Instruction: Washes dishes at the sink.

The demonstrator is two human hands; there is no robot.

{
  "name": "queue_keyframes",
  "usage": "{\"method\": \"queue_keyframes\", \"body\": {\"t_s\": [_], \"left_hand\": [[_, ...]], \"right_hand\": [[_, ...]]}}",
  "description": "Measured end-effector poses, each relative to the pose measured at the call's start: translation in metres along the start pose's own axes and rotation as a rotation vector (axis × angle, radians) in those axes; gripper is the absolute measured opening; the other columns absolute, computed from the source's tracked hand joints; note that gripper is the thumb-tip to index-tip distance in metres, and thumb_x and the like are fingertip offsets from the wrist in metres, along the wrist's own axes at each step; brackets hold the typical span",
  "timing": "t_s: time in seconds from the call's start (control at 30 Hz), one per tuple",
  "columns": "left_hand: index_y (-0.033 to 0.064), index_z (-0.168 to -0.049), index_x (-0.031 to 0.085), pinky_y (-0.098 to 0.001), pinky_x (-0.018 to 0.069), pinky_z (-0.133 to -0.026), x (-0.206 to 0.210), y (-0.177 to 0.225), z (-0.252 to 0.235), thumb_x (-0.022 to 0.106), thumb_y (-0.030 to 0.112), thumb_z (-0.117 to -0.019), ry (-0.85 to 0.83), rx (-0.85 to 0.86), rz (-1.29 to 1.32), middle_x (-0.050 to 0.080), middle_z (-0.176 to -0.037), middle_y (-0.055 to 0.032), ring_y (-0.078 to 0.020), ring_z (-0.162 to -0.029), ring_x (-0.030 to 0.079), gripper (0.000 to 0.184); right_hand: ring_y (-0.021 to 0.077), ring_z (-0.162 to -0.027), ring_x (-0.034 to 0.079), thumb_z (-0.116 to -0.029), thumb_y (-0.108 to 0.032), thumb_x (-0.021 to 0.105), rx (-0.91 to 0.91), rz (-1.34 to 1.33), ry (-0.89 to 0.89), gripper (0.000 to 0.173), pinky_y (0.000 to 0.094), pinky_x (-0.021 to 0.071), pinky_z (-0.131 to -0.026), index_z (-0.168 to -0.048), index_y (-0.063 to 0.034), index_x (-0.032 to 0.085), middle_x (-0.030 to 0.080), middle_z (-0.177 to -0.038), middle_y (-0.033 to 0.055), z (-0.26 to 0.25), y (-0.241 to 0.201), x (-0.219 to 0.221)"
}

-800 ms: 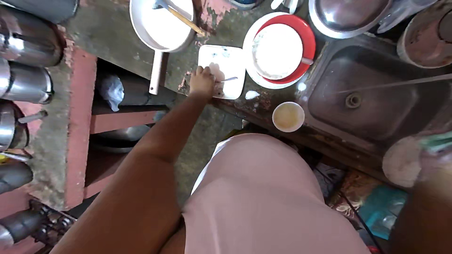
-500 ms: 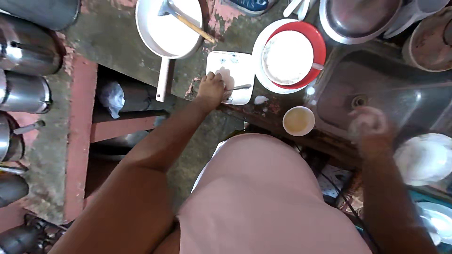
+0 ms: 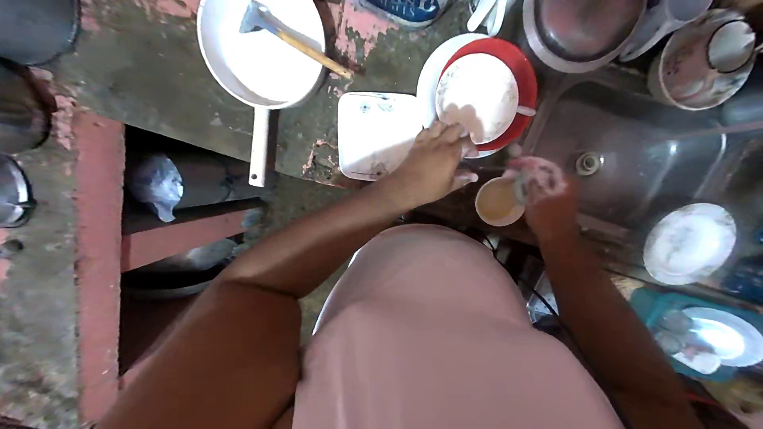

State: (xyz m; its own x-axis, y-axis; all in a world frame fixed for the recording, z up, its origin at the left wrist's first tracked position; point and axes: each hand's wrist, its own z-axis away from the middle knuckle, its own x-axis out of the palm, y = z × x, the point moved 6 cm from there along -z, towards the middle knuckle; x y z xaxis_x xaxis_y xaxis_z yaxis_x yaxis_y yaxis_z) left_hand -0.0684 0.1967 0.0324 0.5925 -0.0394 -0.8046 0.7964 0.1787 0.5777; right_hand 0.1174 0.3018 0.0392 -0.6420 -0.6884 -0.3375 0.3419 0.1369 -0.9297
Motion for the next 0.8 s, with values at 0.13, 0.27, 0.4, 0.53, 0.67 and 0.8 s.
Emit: {"method": "queue_keyframes", "body": {"t_s": [0.13, 0.27, 0.4, 0.53, 0.67, 0.8], "left_hand": [[0.0191, -0.135, 0.065, -0.0577, 0.0412, -0.112, -0.016, -0.055, 0.020, 0.062, 0.063, -0.0940, 0.135, -0.217, 0.051, 0.054, -0.148, -0.0090, -0.0340, -0.141, 0.045, 0.060], [0.0138, -0.139, 0.059, -0.0608, 0.0427, -0.110, -0.023, -0.139, 0.074, 0.065, 0.060, -0.0925, 0.164, -0.558, 0.003, 0.052, -0.148, -0.0162, -0.0406, -0.137, 0.047, 0.066], [0.0074, -0.149, 0.050, -0.0698, 0.0396, -0.110, -0.006, -0.205, 0.130, 0.065, 0.057, -0.0941, 0.070, -0.940, 0.083, 0.042, -0.155, -0.0257, -0.0481, -0.140, 0.043, 0.076], [0.0081, -0.138, 0.060, -0.0669, 0.0463, -0.105, 0.016, -0.230, 0.148, 0.058, 0.047, -0.1010, 0.038, -1.047, 0.268, 0.065, -0.132, -0.0208, -0.0391, -0.124, 0.062, 0.054], [0.0124, -0.127, 0.069, -0.0669, 0.0491, -0.100, 0.029, -0.238, 0.149, 0.055, 0.045, -0.1015, 0.034, -1.079, 0.307, 0.070, -0.121, -0.0175, -0.0371, -0.116, 0.066, 0.044], [0.0113, -0.127, 0.068, -0.0675, 0.0491, -0.099, 0.031, -0.239, 0.147, 0.058, 0.036, -0.0993, 0.065, -1.090, 0.330, 0.069, -0.122, -0.0192, -0.0393, -0.117, 0.065, 0.039]], "right_hand": [[0.0154, -0.093, 0.071, -0.1121, -0.024, 0.031, 0.042, -0.022, 0.285, 0.040, 0.0388, 0.0620, -0.083, -0.132, -0.0018, 0.058, 0.071, -0.113, 0.0052, -0.012, 0.007, -0.056], [0.0126, -0.077, 0.068, -0.1123, -0.024, 0.026, 0.074, 0.032, 0.410, 0.044, 0.0335, 0.0592, -0.068, -0.138, -0.0055, 0.057, 0.073, -0.110, 0.0031, -0.045, 0.023, -0.072], [0.0102, -0.084, 0.068, -0.1113, -0.024, 0.031, 0.083, 0.010, 0.419, 0.043, 0.0307, 0.0582, -0.074, -0.141, -0.0053, 0.056, 0.073, -0.113, 0.0029, -0.085, 0.050, -0.065], [0.0102, -0.091, 0.070, -0.1117, -0.027, 0.032, 0.180, -0.038, 0.368, 0.042, 0.0314, 0.0590, -0.081, -0.140, -0.0088, 0.058, 0.073, -0.115, 0.0014, -0.109, 0.066, -0.048], [0.0102, -0.085, 0.067, -0.1119, -0.032, 0.035, 0.318, -0.033, 0.284, 0.041, 0.0316, 0.0586, -0.075, -0.136, -0.0119, 0.061, 0.071, -0.110, 0.0016, -0.113, 0.073, -0.036], [0.0187, -0.105, 0.063, -0.1100, -0.038, 0.039, 0.424, 0.236, 0.120, 0.044, 0.0428, 0.0543, -0.091, -0.141, -0.0131, 0.058, 0.064, -0.126, 0.0119, -0.109, 0.081, -0.042]]}}
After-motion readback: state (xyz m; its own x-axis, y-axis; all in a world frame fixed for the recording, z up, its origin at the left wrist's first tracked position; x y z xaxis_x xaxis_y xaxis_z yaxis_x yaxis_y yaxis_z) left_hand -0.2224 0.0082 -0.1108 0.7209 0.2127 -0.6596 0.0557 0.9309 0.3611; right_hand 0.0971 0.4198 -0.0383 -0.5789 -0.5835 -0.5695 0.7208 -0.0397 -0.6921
